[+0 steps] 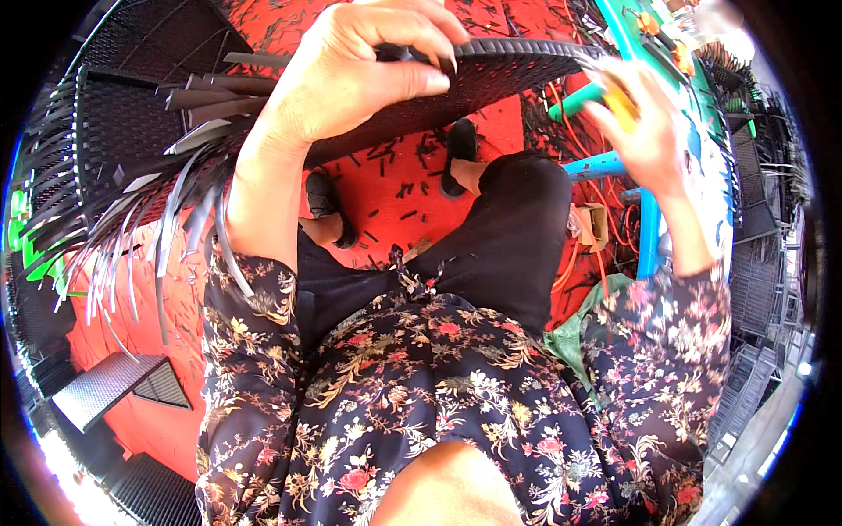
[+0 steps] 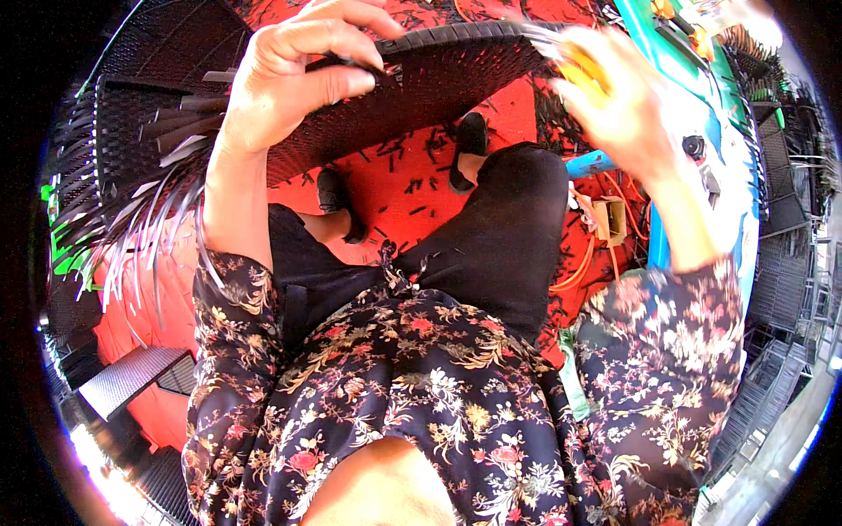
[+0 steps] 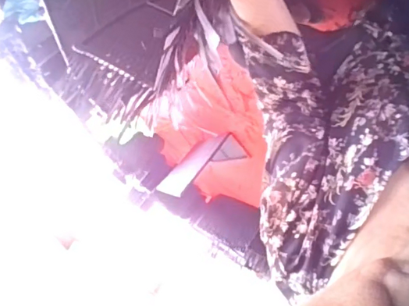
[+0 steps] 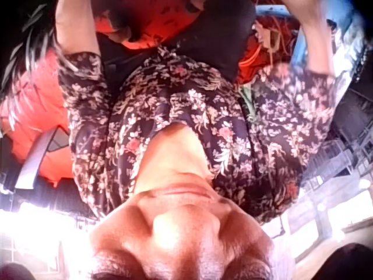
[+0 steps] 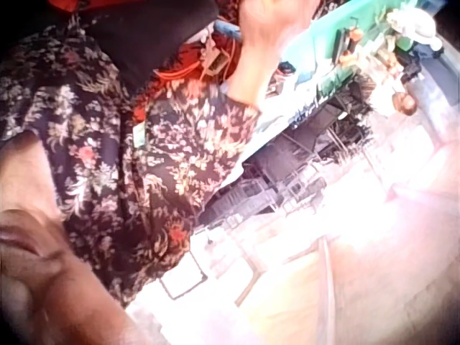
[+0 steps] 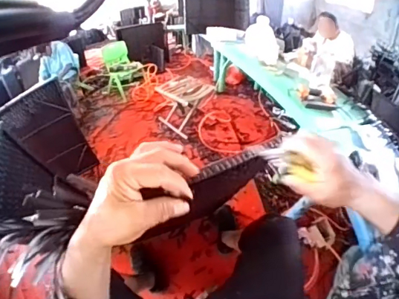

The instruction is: The person weaves black plastic strips into the frame of a chair seat. They use a staple gun to secure the strips and pliers to trim excess material. The person repeats this process to complete the woven pattern.

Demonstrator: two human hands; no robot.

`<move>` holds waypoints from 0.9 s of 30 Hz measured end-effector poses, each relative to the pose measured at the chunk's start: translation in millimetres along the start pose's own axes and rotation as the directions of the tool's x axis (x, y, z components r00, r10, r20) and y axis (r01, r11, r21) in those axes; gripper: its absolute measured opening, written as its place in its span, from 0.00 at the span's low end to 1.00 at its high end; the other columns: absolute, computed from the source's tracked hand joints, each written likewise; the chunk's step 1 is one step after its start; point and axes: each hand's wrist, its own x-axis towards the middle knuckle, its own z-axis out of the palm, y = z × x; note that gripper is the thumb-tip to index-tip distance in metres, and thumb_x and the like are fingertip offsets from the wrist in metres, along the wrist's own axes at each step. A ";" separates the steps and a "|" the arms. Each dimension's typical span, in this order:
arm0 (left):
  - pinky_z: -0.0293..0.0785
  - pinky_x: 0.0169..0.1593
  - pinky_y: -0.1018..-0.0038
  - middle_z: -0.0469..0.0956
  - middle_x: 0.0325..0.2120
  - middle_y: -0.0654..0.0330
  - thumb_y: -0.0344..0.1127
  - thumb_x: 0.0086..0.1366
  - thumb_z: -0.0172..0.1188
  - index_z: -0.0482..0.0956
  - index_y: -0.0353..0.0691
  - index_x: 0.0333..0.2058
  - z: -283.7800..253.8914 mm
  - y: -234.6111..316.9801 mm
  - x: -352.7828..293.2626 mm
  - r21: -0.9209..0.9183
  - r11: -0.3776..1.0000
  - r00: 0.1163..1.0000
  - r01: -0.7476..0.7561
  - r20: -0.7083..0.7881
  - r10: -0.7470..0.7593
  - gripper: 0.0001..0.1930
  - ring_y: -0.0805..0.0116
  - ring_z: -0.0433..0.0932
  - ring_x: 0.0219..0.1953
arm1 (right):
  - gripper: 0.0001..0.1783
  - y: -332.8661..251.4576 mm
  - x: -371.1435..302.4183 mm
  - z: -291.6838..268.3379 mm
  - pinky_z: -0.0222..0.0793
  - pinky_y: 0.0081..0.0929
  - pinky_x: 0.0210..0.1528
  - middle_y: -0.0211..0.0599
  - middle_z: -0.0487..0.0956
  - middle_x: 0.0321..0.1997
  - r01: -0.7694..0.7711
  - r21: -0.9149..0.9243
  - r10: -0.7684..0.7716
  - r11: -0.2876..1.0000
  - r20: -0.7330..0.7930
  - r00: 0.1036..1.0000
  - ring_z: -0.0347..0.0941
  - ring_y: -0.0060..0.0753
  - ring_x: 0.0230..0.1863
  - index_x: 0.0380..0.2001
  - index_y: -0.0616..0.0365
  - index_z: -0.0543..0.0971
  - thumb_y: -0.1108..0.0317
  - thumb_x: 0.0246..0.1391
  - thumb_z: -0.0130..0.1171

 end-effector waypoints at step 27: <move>0.54 0.65 0.64 0.71 0.54 0.48 0.67 0.59 0.53 0.67 0.25 0.57 19.1 -4.2 -13.9 -0.377 0.923 0.937 -0.070 -0.343 -0.069 0.45 0.59 0.67 0.59 | 0.23 -51.3 -67.5 -10.9 0.73 0.27 0.48 0.38 0.80 0.45 -0.475 0.416 0.469 0.775 0.125 0.875 0.78 0.29 0.43 0.53 0.62 0.73 0.73 0.52 0.63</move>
